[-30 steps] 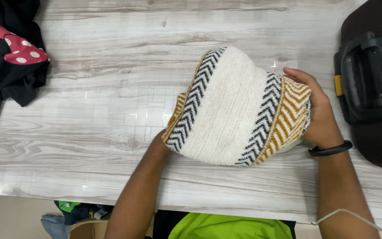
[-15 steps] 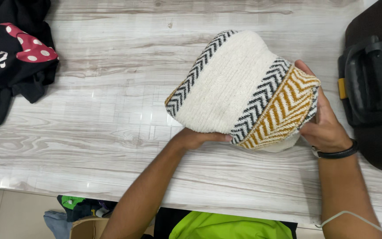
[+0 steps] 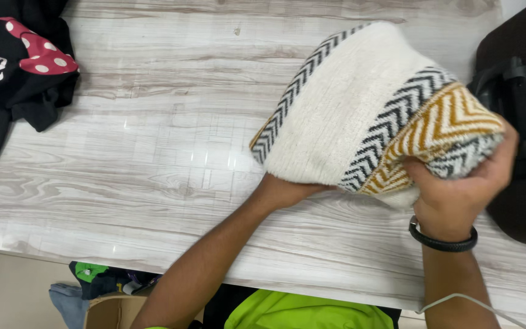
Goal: The person unzips a suitcase, removes various pieces of clothing including trousers and shirts, and spreads them out on a light-colored wood-grain surface.
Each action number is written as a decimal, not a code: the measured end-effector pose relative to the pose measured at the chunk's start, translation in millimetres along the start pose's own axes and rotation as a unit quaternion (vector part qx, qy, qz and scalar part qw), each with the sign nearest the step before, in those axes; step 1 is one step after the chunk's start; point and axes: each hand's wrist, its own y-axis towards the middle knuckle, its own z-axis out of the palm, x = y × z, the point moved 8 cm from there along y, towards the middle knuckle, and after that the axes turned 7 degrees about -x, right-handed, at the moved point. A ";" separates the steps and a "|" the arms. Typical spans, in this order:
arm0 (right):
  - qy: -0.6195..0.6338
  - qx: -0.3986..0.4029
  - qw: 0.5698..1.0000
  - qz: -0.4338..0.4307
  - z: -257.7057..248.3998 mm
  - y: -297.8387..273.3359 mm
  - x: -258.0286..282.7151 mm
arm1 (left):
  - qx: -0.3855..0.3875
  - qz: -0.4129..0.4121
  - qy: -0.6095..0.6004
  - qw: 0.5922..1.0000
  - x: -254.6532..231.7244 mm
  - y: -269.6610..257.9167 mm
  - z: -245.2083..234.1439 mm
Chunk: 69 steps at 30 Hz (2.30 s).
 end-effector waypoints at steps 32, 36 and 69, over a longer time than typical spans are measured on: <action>-0.325 0.073 0.938 -0.098 38.1 -6.7 12.0 | -0.130 0.356 0.262 0.887 -87.9 -33.0 -16.2; -0.144 0.094 0.980 -0.099 25.4 -7.5 -3.1 | -0.177 0.361 0.315 0.860 -101.1 -30.4 -7.5; -0.141 0.395 0.902 -0.099 144.2 -73.0 -7.9 | -0.275 0.152 0.241 0.918 -39.6 -60.0 -115.8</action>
